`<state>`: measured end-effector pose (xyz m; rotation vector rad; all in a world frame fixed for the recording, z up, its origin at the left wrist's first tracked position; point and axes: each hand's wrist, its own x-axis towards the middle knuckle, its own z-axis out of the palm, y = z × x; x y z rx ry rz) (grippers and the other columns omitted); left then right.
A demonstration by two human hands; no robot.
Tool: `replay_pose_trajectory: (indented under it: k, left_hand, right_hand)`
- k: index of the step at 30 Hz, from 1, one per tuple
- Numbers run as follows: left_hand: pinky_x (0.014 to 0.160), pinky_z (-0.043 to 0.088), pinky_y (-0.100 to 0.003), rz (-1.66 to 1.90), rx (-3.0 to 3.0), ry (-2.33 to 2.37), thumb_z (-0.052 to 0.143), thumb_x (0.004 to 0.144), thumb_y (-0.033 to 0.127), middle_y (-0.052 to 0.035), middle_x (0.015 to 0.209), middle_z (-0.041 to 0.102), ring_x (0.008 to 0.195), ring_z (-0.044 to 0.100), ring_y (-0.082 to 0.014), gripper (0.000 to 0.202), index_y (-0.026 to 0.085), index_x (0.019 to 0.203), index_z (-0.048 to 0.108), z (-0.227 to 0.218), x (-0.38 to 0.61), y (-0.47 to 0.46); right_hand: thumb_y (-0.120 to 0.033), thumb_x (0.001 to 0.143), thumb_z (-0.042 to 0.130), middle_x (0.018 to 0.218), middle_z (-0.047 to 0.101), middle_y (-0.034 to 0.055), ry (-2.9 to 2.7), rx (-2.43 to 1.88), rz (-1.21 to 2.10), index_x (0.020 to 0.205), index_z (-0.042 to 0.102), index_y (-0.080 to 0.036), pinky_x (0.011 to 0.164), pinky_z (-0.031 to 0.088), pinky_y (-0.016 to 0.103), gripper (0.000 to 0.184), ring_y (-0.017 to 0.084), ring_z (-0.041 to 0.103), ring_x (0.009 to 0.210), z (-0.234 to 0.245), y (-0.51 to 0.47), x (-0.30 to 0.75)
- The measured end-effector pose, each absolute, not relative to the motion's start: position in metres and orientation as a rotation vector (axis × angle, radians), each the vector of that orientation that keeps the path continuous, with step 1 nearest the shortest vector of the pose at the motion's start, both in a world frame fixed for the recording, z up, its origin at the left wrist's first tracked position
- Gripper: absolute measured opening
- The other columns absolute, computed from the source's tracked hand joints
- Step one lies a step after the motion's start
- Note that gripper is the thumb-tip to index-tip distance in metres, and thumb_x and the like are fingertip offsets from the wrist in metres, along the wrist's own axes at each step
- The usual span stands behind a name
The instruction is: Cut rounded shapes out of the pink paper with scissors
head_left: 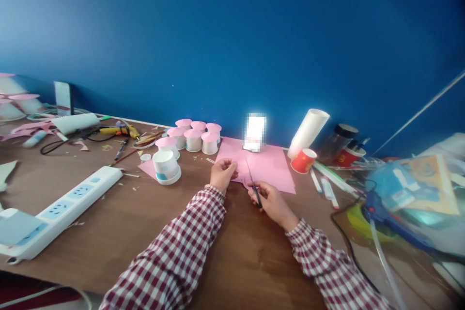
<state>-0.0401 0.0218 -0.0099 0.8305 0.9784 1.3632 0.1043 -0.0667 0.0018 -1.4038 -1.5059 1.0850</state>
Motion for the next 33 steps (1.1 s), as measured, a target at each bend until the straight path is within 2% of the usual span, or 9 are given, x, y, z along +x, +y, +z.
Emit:
replay_pose_trajectory:
  k: [7,33]
  left_hand:
    - [0.048,0.047,-0.017,1.344,0.668,0.924,0.078,0.054,0.028,0.0024,0.058,0.054,0.05,0.054,-0.006,0.031,0.011,0.072,0.058,-0.0066,-0.0406,0.0206]
    - [0.048,0.048,-0.018,1.312,0.634,0.944,0.074,0.061,0.023,0.0011,0.053,0.056,0.046,0.055,-0.007,0.023,0.011,0.072,0.057,-0.0044,-0.0365,0.0178]
  right_hand:
    - [-0.046,0.077,0.061,0.065,0.055,-0.0006,-1.487,-1.408,1.119,0.107,0.06,-0.014,0.039,0.039,0.018,0.044,0.012,0.053,0.055,-0.0022,-0.065,0.1066]
    - [-0.045,0.076,0.062,0.064,0.057,0.0005,-1.496,-1.401,1.114,0.108,0.062,-0.011,0.04,0.038,0.018,0.046,0.012,0.055,0.056,-0.0049,-0.0648,0.1068]
